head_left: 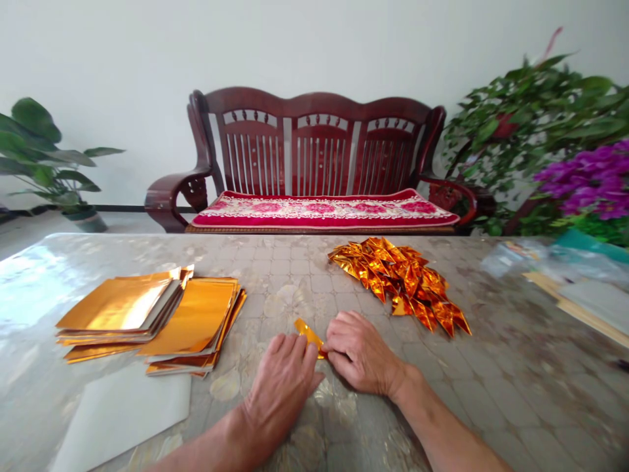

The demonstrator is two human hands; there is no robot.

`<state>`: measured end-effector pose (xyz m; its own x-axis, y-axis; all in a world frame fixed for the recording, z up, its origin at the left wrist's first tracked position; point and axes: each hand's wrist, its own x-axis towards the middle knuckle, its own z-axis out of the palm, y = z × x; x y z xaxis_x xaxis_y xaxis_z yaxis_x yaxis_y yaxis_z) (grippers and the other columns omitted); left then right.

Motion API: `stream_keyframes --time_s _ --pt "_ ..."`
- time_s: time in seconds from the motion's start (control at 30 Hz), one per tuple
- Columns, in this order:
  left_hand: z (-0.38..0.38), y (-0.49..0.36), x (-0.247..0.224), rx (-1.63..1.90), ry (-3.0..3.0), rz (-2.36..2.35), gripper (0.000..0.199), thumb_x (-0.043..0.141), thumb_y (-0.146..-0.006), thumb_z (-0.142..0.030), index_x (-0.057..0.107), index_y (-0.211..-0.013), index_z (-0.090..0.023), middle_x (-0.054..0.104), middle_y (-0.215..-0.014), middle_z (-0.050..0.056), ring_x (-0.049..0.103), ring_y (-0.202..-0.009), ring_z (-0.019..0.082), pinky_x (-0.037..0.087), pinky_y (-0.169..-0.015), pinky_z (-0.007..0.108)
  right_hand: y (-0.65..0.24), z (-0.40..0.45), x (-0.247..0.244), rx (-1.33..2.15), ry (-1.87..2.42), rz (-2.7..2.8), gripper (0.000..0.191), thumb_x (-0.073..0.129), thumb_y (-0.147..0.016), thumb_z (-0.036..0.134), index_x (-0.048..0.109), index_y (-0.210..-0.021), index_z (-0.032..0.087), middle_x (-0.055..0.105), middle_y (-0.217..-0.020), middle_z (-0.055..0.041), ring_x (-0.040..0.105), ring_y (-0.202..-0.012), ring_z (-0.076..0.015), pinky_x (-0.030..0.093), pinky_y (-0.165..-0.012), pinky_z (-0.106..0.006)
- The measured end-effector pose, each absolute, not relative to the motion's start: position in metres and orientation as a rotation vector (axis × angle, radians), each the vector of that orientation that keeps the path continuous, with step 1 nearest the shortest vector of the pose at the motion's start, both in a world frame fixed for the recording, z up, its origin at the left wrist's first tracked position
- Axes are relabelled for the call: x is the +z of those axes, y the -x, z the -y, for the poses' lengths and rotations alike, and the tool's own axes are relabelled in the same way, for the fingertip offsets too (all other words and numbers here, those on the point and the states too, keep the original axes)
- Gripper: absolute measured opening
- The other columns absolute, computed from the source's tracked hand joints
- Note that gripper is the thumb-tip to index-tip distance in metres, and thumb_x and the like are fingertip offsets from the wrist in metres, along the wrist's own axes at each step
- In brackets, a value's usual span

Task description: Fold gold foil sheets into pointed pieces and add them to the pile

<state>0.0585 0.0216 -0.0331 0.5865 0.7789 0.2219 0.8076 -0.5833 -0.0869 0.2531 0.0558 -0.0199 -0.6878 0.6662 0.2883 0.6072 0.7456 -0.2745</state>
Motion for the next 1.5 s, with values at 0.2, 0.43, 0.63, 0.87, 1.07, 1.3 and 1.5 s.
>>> stream_keyframes --time_s 0.2,0.43,0.63,0.87,1.07,1.3,1.5 --pt "-0.021 -0.059 -0.035 -0.094 2.639 1.323 0.017 0.049 -0.089 -0.007 0.059 -0.099 -0.018 0.064 -0.090 0.006 0.058 -0.080 0.023 0.043 -0.071 0.036 -0.247 -0.053 -0.026 0.229 0.946 2.554 0.015 0.056 -0.073 0.006 0.064 -0.073 0.019 0.059 -0.074 -0.0017 0.047 -0.078 -0.0176 0.033 -0.073 -0.034" --pt "-0.027 -0.055 -0.025 -0.078 2.746 1.343 0.016 0.060 -0.087 -0.016 0.062 -0.103 -0.017 0.068 -0.100 0.007 0.064 -0.088 0.022 0.049 -0.078 0.036 -0.243 -0.054 -0.036 0.365 0.925 2.466 0.023 0.056 -0.079 0.004 0.069 -0.080 0.023 0.065 -0.078 0.0010 0.051 -0.080 -0.0165 0.036 -0.076 -0.032" --pt "-0.037 -0.048 -0.022 -0.027 2.790 1.354 0.023 0.057 -0.089 -0.012 0.061 -0.110 -0.018 0.067 -0.108 0.008 0.064 -0.096 0.024 0.050 -0.083 0.038 -0.249 -0.060 -0.035 0.458 0.932 2.427 0.026 0.064 -0.077 0.005 0.073 -0.091 0.025 0.070 -0.085 0.0009 0.055 -0.084 -0.0173 0.041 -0.080 -0.033" --pt "-0.053 -0.037 -0.022 -0.189 2.891 1.333 0.023 0.057 -0.090 -0.012 0.062 -0.111 -0.020 0.066 -0.116 0.007 0.062 -0.105 0.021 0.048 -0.091 0.035 -0.250 -0.062 -0.036 0.314 0.953 2.502 0.013 0.072 -0.085 0.027 0.073 -0.097 0.025 0.068 -0.092 -0.0003 0.056 -0.086 -0.0169 0.042 -0.079 -0.032" --pt "-0.056 -0.036 -0.021 -0.227 2.883 1.308 0.014 0.058 -0.092 -0.023 0.064 -0.105 -0.021 0.069 -0.105 0.005 0.062 -0.100 0.021 0.047 -0.089 0.035 -0.241 -0.059 -0.038 0.005 0.888 2.528 0.019 0.055 -0.097 0.030 0.069 -0.089 0.021 0.065 -0.081 -0.0025 0.055 -0.077 -0.0164 0.040 -0.071 -0.032" --pt "-0.053 -0.039 -0.021 -0.359 2.814 1.391 0.014 0.054 -0.094 -0.021 0.068 -0.095 -0.021 0.071 -0.091 0.005 0.064 -0.087 0.021 0.045 -0.079 0.034 -0.234 -0.060 -0.038 0.101 0.894 2.324 0.020 0.054 -0.097 0.029 0.069 -0.087 0.022 0.066 -0.081 -0.0031 0.059 -0.077 -0.0158 0.043 -0.072 -0.030" --pt "-0.059 -0.037 -0.041 -1.243 2.836 2.071 0.034 0.051 -0.093 -0.038 0.069 -0.071 -0.019 0.066 -0.064 -0.001 0.058 -0.063 0.016 0.039 -0.062 0.024 -0.245 -0.066 -0.035 0.186 0.943 2.034 0.028 0.064 -0.090 0.037 0.065 -0.115 0.024 0.070 -0.107 -0.0088 0.059 -0.101 -0.0244 0.048 -0.090 -0.043"
